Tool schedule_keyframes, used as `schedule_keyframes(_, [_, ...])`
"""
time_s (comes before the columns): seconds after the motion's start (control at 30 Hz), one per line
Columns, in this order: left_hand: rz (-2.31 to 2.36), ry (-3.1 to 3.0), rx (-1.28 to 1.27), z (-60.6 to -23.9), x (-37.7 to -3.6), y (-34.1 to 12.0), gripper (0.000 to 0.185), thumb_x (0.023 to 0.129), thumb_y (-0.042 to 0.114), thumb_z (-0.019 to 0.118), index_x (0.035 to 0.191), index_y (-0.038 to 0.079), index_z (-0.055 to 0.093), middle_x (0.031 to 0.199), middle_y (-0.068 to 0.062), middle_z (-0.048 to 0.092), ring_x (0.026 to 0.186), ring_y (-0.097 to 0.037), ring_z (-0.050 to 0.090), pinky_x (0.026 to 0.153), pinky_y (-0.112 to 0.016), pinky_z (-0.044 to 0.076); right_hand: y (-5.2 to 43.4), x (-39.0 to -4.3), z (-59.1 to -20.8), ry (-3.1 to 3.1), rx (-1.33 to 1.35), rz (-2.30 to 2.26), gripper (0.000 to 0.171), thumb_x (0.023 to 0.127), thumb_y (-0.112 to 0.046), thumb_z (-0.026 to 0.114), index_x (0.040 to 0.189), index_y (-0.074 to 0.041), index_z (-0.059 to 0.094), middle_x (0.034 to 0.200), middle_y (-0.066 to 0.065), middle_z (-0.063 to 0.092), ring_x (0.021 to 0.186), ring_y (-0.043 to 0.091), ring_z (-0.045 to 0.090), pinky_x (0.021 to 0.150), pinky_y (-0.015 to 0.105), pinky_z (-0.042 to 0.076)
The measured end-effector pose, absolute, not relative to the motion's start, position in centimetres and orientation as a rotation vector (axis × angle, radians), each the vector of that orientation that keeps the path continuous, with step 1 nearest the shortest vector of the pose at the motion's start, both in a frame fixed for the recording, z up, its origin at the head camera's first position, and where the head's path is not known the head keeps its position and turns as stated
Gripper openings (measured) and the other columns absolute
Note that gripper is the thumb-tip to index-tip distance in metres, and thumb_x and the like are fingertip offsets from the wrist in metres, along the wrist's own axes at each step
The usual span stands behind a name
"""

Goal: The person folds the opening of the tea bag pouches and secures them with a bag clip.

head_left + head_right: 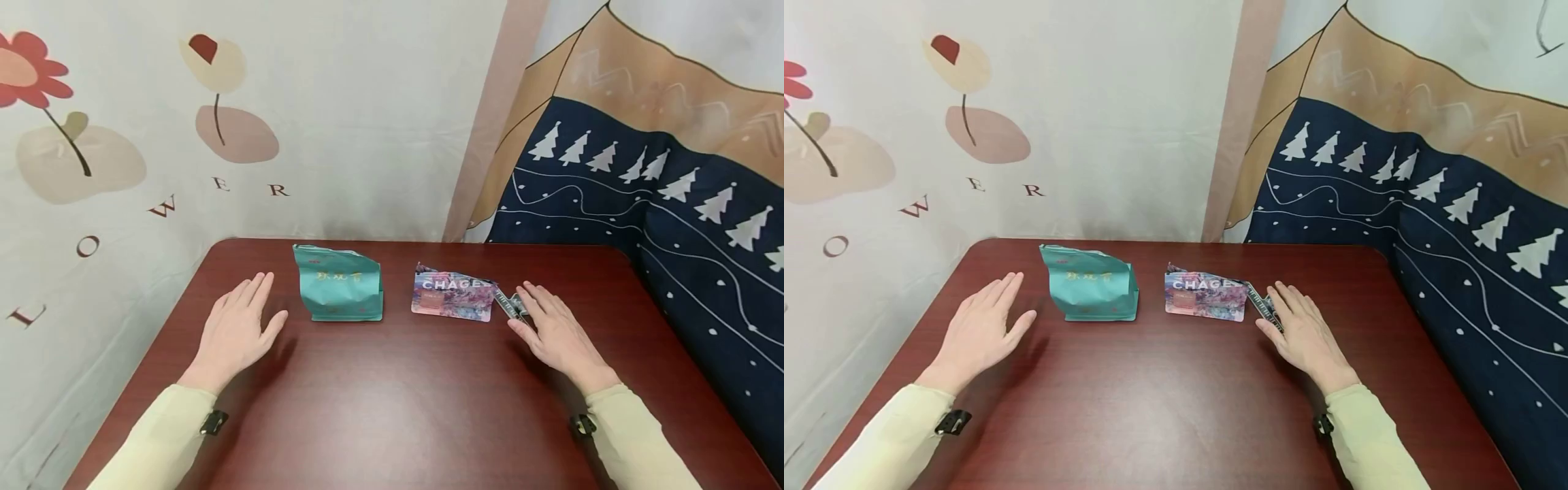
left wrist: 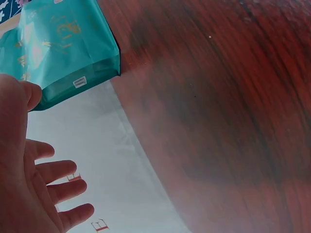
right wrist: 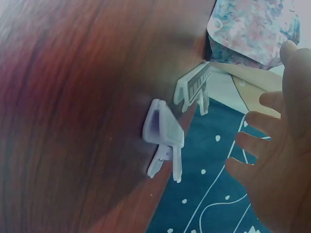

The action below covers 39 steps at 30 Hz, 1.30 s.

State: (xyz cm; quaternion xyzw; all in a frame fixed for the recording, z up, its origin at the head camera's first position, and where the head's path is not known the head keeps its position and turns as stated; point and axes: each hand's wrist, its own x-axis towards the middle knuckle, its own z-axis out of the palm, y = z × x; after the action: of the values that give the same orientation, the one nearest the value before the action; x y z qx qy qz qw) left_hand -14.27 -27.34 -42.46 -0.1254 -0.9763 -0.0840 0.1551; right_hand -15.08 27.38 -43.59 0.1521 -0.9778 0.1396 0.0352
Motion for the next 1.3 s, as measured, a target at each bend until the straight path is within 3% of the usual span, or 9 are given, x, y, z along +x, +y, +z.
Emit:
schedule_keyframes(0.73, [-0.319, -2.660, -0.388, -40.8, -14.5, -26.3, 0.061, 0.098, 0.031, 0.063, 0.145, -0.006, 0.050, 0.143, -0.026, 0.055, 0.127, -0.046, 0.052, 0.101, -0.062, 0.042, 24.9, -15.3, -42.2, -2.825, 0.547, 0.553, 0.067, 0.102, -0.037, 0.062, 0.155, 0.000, 0.041, 0.156, 0.025, 0.040, 0.139, 0.045, 0.042, 0.108, 0.066, 0.040])
schedule_keyframes(1.3, [-0.378, -2.453, -0.452, -38.6, -14.4, -25.1, 0.056, 0.097, 0.028, 0.061, 0.140, -0.007, 0.054, 0.138, -0.025, 0.058, 0.123, -0.046, 0.054, 0.096, -0.061, 0.045, 21.8, -15.2, -40.4, -2.648, 0.634, 0.611, 0.063, 0.096, -0.028, 0.071, 0.150, -0.003, 0.049, 0.145, 0.022, 0.050, 0.131, 0.038, 0.049, 0.100, 0.061, 0.050])
